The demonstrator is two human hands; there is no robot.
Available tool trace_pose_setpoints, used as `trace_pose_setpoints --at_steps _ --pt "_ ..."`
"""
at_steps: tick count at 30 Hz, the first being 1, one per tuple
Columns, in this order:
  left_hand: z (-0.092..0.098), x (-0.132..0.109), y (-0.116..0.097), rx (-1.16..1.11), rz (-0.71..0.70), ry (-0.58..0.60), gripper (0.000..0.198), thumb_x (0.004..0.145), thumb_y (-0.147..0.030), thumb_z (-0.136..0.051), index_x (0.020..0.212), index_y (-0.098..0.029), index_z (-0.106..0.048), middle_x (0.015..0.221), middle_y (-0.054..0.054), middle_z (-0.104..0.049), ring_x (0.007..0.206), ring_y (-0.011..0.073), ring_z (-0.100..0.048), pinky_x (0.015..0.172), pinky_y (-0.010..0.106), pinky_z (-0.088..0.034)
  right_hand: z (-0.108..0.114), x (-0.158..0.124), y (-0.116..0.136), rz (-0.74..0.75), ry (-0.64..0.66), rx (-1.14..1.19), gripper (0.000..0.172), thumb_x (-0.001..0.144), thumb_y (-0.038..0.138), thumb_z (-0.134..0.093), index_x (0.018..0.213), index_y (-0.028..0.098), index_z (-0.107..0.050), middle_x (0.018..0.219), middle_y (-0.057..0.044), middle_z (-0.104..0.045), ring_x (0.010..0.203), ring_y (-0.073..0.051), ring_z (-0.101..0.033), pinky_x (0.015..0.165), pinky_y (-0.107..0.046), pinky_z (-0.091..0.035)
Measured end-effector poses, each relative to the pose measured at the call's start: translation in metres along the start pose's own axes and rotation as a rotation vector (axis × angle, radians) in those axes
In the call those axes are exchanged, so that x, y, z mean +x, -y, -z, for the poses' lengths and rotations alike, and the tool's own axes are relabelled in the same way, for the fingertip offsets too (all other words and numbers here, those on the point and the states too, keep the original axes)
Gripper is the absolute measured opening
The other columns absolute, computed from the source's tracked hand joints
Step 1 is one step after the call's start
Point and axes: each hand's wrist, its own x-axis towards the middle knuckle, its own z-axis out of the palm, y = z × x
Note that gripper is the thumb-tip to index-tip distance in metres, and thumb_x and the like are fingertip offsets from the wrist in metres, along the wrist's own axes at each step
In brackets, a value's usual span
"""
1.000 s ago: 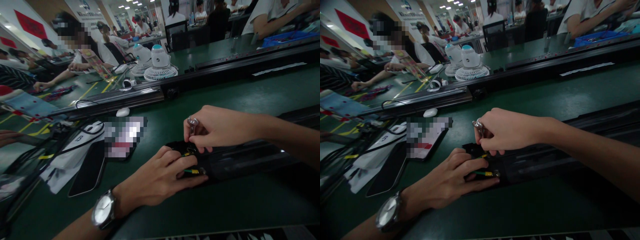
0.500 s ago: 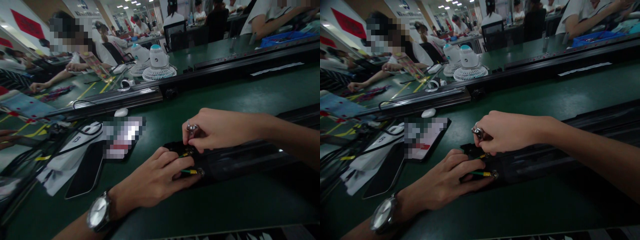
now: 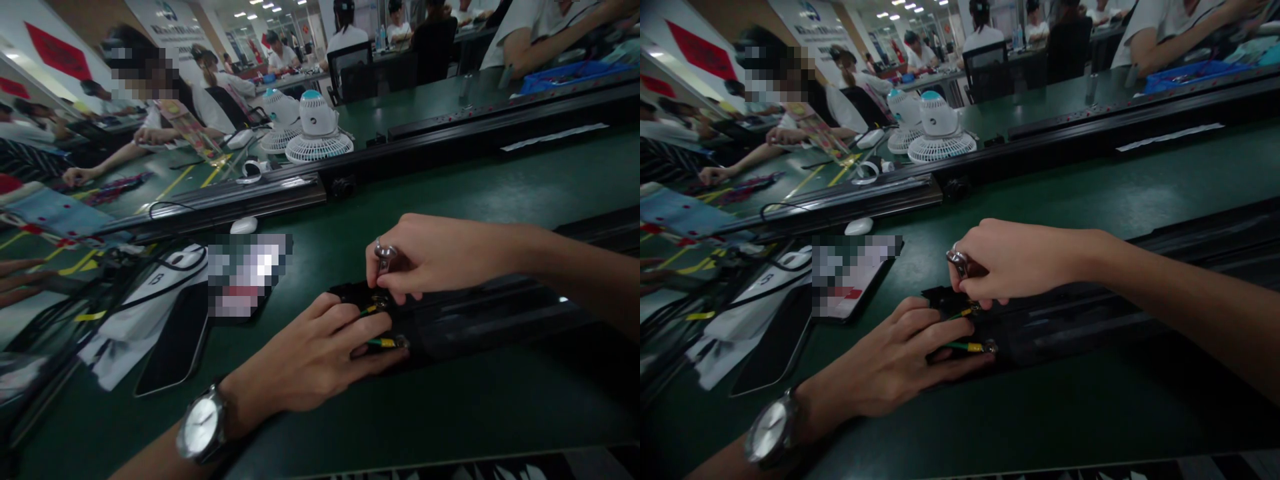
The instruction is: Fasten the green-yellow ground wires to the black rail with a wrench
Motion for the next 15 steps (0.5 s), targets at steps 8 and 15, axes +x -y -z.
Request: trace_pose_setpoints --at_steps 8,15 --pt "0.0005 -0.0020 0.0012 -0.050 0.007 -0.074 0.036 0.101 -0.018 -0.059 0.136 -0.027 -0.061 0.125 0.006 -0.061 0.094 0.0184 -0.053 0.082 0.035 -0.041 0.0000 -0.0014 -0.0015 0.010 0.008 0.020 0.021 0.085 0.007 -0.054 0.094 0.015 -0.071 0.076 0.000 -0.076 0.065 -0.014 -0.072 0.057 -0.021 -0.051" --pt "0.0015 -0.0054 0.0004 -0.073 0.073 -0.180 0.029 0.099 -0.012 -0.057 0.125 -0.021 -0.067 0.125 0.009 -0.060 0.102 0.0214 -0.055 0.084 0.036 -0.045 -0.0004 -0.0011 -0.0024 0.019 0.015 0.058 0.021 0.085 0.008 -0.054 0.093 0.016 -0.071 0.074 0.001 -0.074 0.064 -0.014 -0.072 0.056 -0.020 -0.052"
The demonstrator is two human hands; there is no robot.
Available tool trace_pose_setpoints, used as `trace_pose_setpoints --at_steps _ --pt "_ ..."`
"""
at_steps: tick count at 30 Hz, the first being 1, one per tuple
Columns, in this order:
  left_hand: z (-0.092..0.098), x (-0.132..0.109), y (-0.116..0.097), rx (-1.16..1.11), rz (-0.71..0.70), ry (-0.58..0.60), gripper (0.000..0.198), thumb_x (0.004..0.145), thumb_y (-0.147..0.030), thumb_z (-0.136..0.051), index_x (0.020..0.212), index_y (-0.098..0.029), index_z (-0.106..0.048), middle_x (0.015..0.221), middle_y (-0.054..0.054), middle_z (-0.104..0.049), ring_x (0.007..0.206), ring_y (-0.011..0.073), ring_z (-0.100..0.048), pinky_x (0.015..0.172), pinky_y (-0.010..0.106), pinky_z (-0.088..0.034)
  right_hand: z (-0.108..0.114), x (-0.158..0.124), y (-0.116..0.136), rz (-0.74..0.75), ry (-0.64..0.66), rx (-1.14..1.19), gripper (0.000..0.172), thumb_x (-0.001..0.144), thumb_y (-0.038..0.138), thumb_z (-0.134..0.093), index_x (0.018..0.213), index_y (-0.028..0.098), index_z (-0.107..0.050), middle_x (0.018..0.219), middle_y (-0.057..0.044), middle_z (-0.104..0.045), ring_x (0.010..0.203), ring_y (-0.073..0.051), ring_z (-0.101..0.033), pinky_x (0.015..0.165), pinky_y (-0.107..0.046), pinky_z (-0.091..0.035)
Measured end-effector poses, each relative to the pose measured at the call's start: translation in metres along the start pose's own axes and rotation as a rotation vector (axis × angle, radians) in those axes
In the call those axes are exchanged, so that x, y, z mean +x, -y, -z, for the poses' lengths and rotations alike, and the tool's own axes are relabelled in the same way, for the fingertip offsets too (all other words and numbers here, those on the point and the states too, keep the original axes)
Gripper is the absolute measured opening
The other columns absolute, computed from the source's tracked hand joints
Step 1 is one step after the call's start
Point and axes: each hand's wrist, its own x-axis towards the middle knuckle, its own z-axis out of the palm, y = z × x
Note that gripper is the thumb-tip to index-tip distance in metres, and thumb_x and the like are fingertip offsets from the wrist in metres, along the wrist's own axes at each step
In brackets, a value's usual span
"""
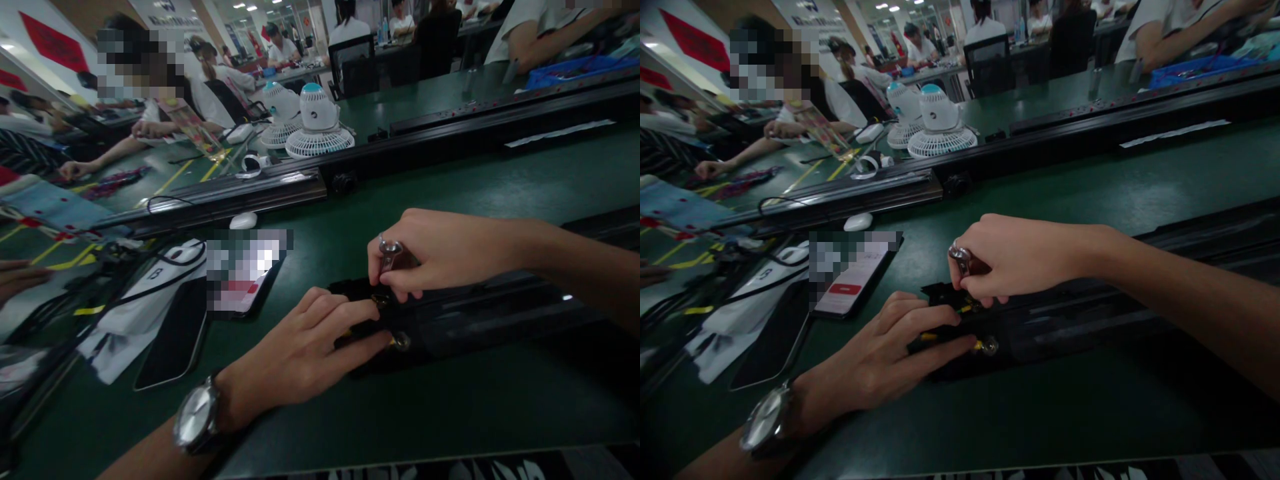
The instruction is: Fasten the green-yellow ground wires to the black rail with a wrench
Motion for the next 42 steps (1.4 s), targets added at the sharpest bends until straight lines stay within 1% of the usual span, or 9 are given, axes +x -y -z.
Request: trace_pose_setpoints --at_steps 4,9,21,25,27,29,32,38,42 --pt "-0.001 0.001 -0.002 0.006 0.041 0.009 0.024 0.099 -0.015 -0.055 0.119 -0.018 -0.068 0.127 0.012 -0.059 0.108 0.0245 -0.054 0.089 0.039 -0.045 0.000 0.000 0.000 0.001 0.005 0.001 0.022 0.084 0.007 -0.053 0.091 0.017 -0.071 0.073 0.002 -0.074 0.063 -0.013 -0.071 0.056 -0.020 -0.052" --pt "-0.001 0.003 -0.005 0.002 0.043 0.025 0.021 0.097 -0.013 -0.056 0.112 -0.019 -0.069 0.124 0.009 -0.060 0.104 0.0223 -0.053 0.090 0.036 -0.045 0.002 0.001 0.000 -0.002 0.016 -0.032 0.022 0.083 0.007 -0.055 0.091 0.018 -0.072 0.073 0.003 -0.074 0.064 -0.014 -0.070 0.056 -0.021 -0.050" --pt "0.003 0.001 -0.001 -0.077 0.052 0.035 0.019 0.100 -0.020 -0.055 0.111 -0.021 -0.071 0.121 0.008 -0.062 0.105 0.0218 -0.054 0.092 0.037 -0.045 0.002 0.000 0.000 -0.020 0.010 -0.053 0.022 0.084 0.007 -0.055 0.091 0.019 -0.072 0.074 0.003 -0.075 0.065 -0.014 -0.071 0.058 -0.021 -0.051" --pt "0.006 -0.004 0.005 -0.140 0.049 -0.024 0.022 0.102 -0.023 -0.051 0.115 -0.020 -0.067 0.122 0.010 -0.062 0.106 0.0228 -0.055 0.092 0.039 -0.047 0.002 -0.001 -0.001 -0.034 0.025 -0.044 0.021 0.086 0.008 -0.055 0.093 0.019 -0.072 0.074 0.004 -0.075 0.066 -0.014 -0.072 0.058 -0.022 -0.052" --pt "0.007 -0.007 0.009 -0.145 0.087 -0.089 0.024 0.100 -0.017 -0.050 0.120 -0.020 -0.064 0.120 0.010 -0.062 0.103 0.0217 -0.056 0.090 0.039 -0.047 0.002 -0.001 -0.001 -0.042 0.029 -0.041 0.020 0.088 0.010 -0.055 0.095 0.019 -0.071 0.074 0.004 -0.075 0.065 -0.014 -0.072 0.058 -0.022 -0.053" --pt "0.007 -0.009 0.013 -0.135 0.169 -0.149 0.028 0.097 -0.010 -0.051 0.121 -0.020 -0.062 0.116 0.008 -0.063 0.100 0.0196 -0.057 0.088 0.038 -0.046 0.001 -0.001 -0.001 -0.051 0.030 -0.038 0.020 0.090 0.012 -0.054 0.098 0.019 -0.071 0.074 0.003 -0.075 0.065 -0.014 -0.073 0.058 -0.022 -0.053" --pt "0.005 -0.010 0.019 -0.141 0.275 -0.196 0.031 0.095 -0.006 -0.053 0.121 -0.021 -0.062 0.109 0.005 -0.065 0.096 0.0178 -0.058 0.087 0.036 -0.045 0.001 -0.001 -0.001 -0.053 0.036 -0.030 0.019 0.092 0.012 -0.053 0.100 0.018 -0.070 0.074 0.003 -0.075 0.066 -0.014 -0.073 0.058 -0.021 -0.054" --pt "-0.001 -0.006 0.022 -0.162 0.336 -0.153 0.025 0.099 -0.010 -0.051 0.117 -0.021 -0.065 0.108 0.005 -0.066 0.099 0.0182 -0.058 0.089 0.037 -0.045 0.005 -0.002 -0.005 -0.060 0.090 0.046 0.019 0.094 0.013 -0.054 0.103 0.017 -0.069 0.081 0.001 -0.078 0.071 -0.015 -0.075 0.065 -0.025 -0.057" --pt "-0.002 -0.004 0.021 -0.150 0.343 -0.167 0.025 0.098 -0.009 -0.051 0.116 -0.019 -0.065 0.110 0.007 -0.065 0.101 0.0188 -0.057 0.090 0.037 -0.044 0.006 -0.003 -0.007 -0.069 0.087 0.071 0.018 0.094 0.015 -0.055 0.104 0.015 -0.071 0.083 0.000 -0.079 0.074 -0.016 -0.076 0.067 -0.025 -0.058"
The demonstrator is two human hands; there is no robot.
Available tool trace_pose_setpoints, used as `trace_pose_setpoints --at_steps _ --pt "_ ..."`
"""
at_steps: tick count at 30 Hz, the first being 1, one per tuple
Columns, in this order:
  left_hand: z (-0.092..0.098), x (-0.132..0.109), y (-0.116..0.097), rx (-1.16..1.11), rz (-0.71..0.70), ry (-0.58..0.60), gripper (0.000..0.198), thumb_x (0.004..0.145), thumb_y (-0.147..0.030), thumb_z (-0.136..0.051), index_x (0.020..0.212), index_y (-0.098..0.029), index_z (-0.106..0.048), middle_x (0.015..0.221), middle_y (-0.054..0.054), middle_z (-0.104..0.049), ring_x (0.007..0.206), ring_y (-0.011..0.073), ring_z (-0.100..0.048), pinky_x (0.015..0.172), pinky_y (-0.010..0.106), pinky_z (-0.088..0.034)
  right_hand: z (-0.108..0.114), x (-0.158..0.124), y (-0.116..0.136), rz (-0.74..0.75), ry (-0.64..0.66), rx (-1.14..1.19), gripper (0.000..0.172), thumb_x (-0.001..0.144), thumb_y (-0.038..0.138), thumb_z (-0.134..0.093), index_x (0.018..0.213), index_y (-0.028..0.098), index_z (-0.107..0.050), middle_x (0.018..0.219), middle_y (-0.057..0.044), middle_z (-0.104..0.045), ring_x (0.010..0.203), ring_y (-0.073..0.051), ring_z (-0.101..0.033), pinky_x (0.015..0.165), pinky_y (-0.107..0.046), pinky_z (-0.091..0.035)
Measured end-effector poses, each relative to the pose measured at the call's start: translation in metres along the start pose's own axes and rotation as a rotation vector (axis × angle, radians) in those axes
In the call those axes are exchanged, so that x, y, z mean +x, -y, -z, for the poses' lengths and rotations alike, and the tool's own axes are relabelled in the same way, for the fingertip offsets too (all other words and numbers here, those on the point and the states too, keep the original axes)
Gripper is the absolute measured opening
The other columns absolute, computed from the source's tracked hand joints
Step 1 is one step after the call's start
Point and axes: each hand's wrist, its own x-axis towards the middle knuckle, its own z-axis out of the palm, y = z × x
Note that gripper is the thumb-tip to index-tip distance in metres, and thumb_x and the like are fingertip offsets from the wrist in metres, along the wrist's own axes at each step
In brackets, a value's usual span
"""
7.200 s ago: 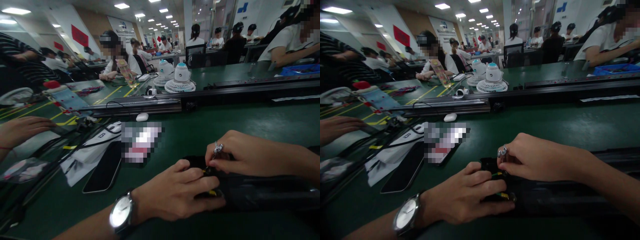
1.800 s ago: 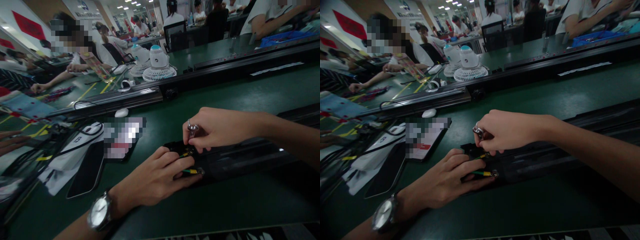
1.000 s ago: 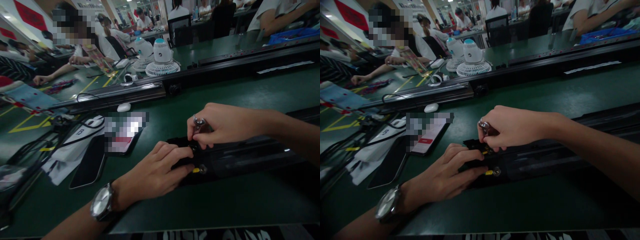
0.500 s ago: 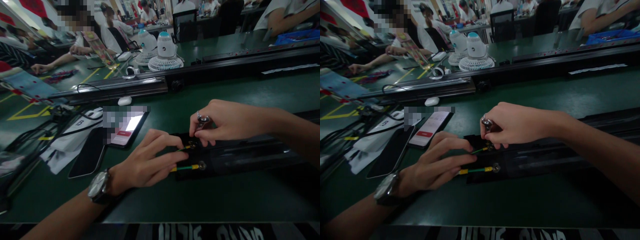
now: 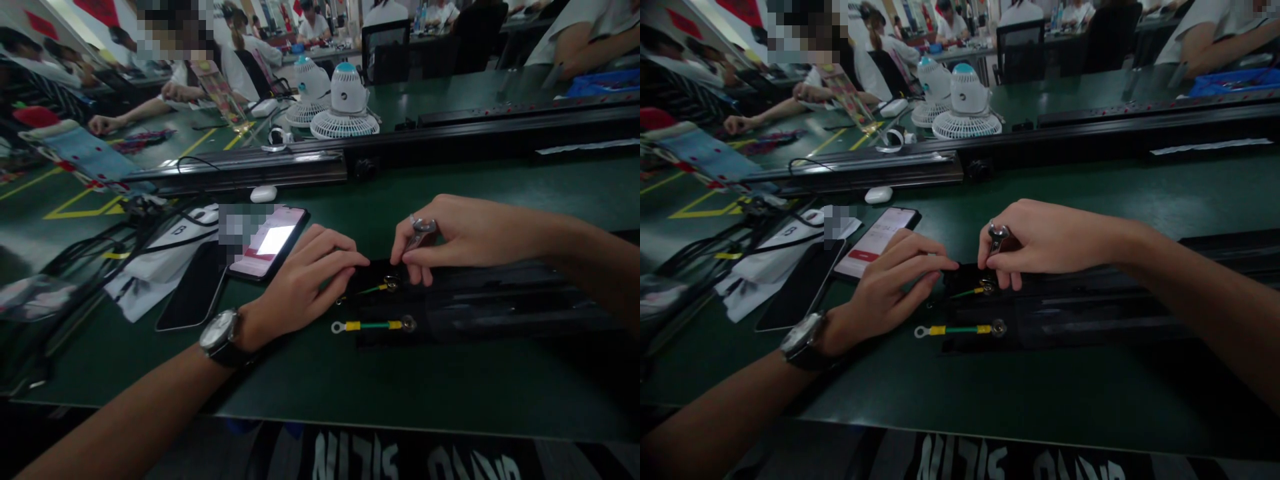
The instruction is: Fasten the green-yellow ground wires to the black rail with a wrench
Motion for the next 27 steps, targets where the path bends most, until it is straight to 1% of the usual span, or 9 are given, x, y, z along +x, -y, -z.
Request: trace_pose_setpoints --at_steps 8,11,14,16,21,27 --pt "-0.002 -0.001 0.002 0.004 -0.015 0.020 0.025 0.098 -0.011 -0.051 0.118 -0.019 -0.065 0.111 0.008 -0.064 0.101 0.0199 -0.057 0.090 0.037 -0.045 -0.005 0.001 0.001 0.000 -0.033 0.010 0.017 0.094 0.015 -0.057 0.101 0.017 -0.072 0.080 0.001 -0.078 0.071 -0.015 -0.074 0.066 -0.023 -0.057" --pt "-0.003 -0.001 0.003 0.013 -0.025 0.021 0.025 0.098 -0.011 -0.052 0.118 -0.019 -0.065 0.112 0.008 -0.064 0.101 0.0202 -0.057 0.090 0.037 -0.044 -0.009 0.003 0.001 0.001 -0.043 0.034 0.014 0.095 0.021 -0.059 0.101 0.017 -0.072 0.077 0.001 -0.076 0.070 -0.015 -0.073 0.064 -0.023 -0.057" --pt "-0.003 -0.001 0.003 0.030 -0.034 0.026 0.025 0.098 -0.011 -0.052 0.118 -0.019 -0.065 0.113 0.009 -0.064 0.101 0.0206 -0.057 0.090 0.037 -0.044 -0.013 0.005 -0.001 0.006 -0.083 0.046 0.017 0.097 0.028 -0.059 0.098 0.017 -0.072 0.075 0.001 -0.075 0.068 -0.015 -0.072 0.064 -0.024 -0.057" --pt "-0.003 -0.001 0.003 0.042 -0.039 0.033 0.025 0.098 -0.011 -0.052 0.118 -0.019 -0.065 0.113 0.009 -0.063 0.101 0.0208 -0.056 0.090 0.037 -0.044 -0.015 0.007 -0.002 0.003 -0.120 0.049 0.019 0.099 0.030 -0.058 0.098 0.017 -0.071 0.075 0.001 -0.075 0.068 -0.015 -0.072 0.064 -0.024 -0.058" --pt "-0.002 -0.001 0.003 0.062 -0.050 0.052 0.026 0.099 -0.012 -0.051 0.119 -0.020 -0.065 0.114 0.010 -0.062 0.101 0.0215 -0.055 0.089 0.038 -0.045 -0.019 0.008 -0.004 -0.003 -0.178 0.062 0.017 0.100 0.029 -0.057 0.101 0.017 -0.070 0.075 0.001 -0.075 0.066 -0.014 -0.071 0.061 -0.023 -0.058" --pt "-0.002 -0.002 0.004 0.056 -0.048 0.070 0.026 0.099 -0.013 -0.050 0.120 -0.021 -0.064 0.117 0.010 -0.061 0.102 0.0219 -0.054 0.089 0.038 -0.046 -0.020 0.005 -0.002 0.007 -0.205 0.037 0.015 0.100 0.028 -0.059 0.097 0.017 -0.069 0.072 0.001 -0.075 0.062 -0.013 -0.071 0.057 -0.021 -0.056"
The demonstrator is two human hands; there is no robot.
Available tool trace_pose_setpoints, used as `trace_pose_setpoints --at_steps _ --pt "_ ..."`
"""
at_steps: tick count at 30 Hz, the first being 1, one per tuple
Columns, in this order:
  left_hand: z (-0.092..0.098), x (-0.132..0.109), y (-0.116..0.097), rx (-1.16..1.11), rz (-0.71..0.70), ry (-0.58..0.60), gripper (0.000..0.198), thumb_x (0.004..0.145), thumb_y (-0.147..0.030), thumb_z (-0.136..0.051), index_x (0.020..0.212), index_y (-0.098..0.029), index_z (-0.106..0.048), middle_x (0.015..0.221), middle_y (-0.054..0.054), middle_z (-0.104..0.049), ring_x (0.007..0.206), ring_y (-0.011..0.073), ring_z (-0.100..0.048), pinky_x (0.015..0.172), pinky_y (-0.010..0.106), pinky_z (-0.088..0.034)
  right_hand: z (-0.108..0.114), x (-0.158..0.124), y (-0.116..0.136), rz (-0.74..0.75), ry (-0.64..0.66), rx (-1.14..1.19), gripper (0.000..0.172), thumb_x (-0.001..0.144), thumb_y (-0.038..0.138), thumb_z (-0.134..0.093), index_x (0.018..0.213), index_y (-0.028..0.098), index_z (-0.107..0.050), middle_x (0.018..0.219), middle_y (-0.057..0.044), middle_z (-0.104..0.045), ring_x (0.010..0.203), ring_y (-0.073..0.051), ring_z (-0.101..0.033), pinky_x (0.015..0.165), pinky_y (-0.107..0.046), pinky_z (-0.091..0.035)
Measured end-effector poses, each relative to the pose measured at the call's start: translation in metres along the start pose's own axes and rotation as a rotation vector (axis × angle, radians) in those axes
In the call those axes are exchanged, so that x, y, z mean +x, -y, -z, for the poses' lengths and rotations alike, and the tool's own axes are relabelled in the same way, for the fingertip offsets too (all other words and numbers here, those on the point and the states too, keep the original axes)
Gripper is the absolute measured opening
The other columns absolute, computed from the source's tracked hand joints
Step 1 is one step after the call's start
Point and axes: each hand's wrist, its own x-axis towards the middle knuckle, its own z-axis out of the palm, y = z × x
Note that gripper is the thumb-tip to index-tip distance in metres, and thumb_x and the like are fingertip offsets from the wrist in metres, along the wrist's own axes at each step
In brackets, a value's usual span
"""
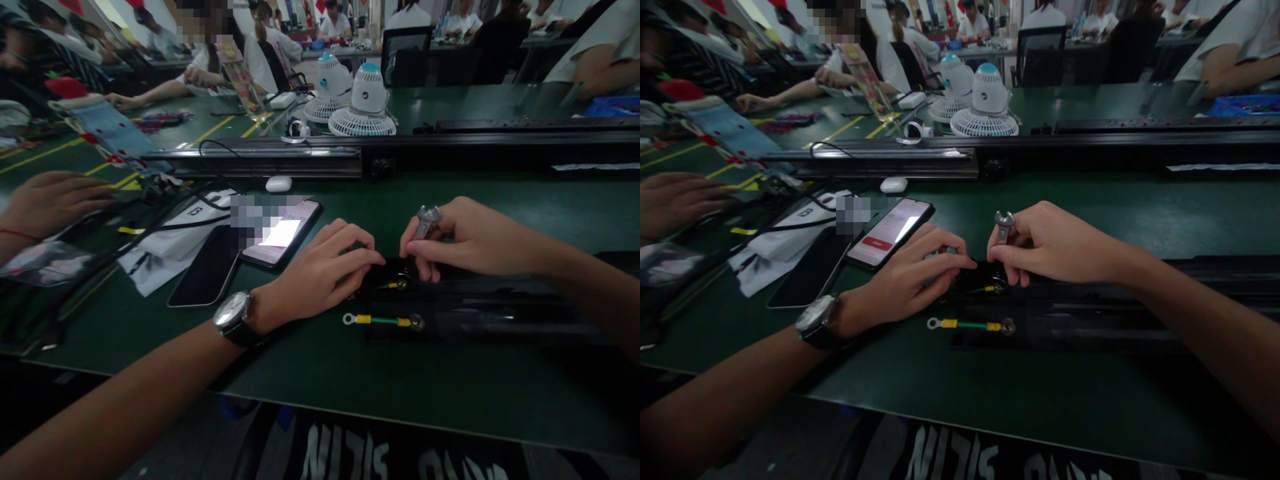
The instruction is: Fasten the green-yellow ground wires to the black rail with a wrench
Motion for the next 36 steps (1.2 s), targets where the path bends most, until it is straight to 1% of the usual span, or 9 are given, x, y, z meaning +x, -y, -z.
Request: trace_pose_setpoints --at_steps 5,11,24,32,36 --pt "-0.001 -0.001 0.000 0.005 -0.005 0.006 0.026 0.100 -0.013 -0.050 0.120 -0.022 -0.064 0.118 0.010 -0.060 0.104 0.0218 -0.054 0.092 0.040 -0.046 -0.001 -0.001 0.004 -0.002 -0.031 -0.024 0.013 0.099 0.025 -0.058 0.095 0.018 -0.068 0.070 0.001 -0.075 0.061 -0.013 -0.071 0.056 -0.021 -0.057" --pt "0.001 0.000 -0.001 0.006 -0.013 0.013 0.026 0.099 -0.014 -0.051 0.120 -0.022 -0.064 0.118 0.010 -0.060 0.105 0.0221 -0.054 0.092 0.039 -0.047 -0.003 0.000 0.004 0.031 -0.002 -0.075 0.013 0.098 0.020 -0.057 0.095 0.018 -0.069 0.069 0.003 -0.074 0.060 -0.012 -0.071 0.057 -0.020 -0.056" --pt "0.001 0.001 -0.001 -0.001 -0.014 0.016 0.025 0.099 -0.014 -0.051 0.118 -0.022 -0.066 0.118 0.010 -0.059 0.104 0.0219 -0.053 0.090 0.038 -0.048 -0.003 -0.002 0.007 0.024 0.008 -0.111 0.013 0.094 0.017 -0.056 0.092 0.019 -0.069 0.067 0.004 -0.073 0.058 -0.012 -0.070 0.056 -0.020 -0.055" --pt "0.002 0.001 -0.001 0.000 -0.012 0.025 0.025 0.099 -0.014 -0.051 0.118 -0.022 -0.065 0.118 0.010 -0.059 0.104 0.0220 -0.053 0.091 0.038 -0.047 -0.005 -0.002 0.014 0.060 0.009 -0.236 0.014 0.093 0.015 -0.056 0.092 0.021 -0.068 0.067 0.005 -0.073 0.059 -0.012 -0.070 0.056 -0.020 -0.050" --pt "0.002 0.001 -0.001 0.001 -0.014 0.025 0.025 0.099 -0.014 -0.051 0.119 -0.022 -0.065 0.118 0.010 -0.059 0.105 0.0221 -0.053 0.091 0.038 -0.048 -0.005 -0.002 0.015 0.087 -0.003 -0.293 0.014 0.091 0.014 -0.056 0.090 0.022 -0.068 0.065 0.007 -0.071 0.056 -0.010 -0.067 0.055 -0.020 -0.046"
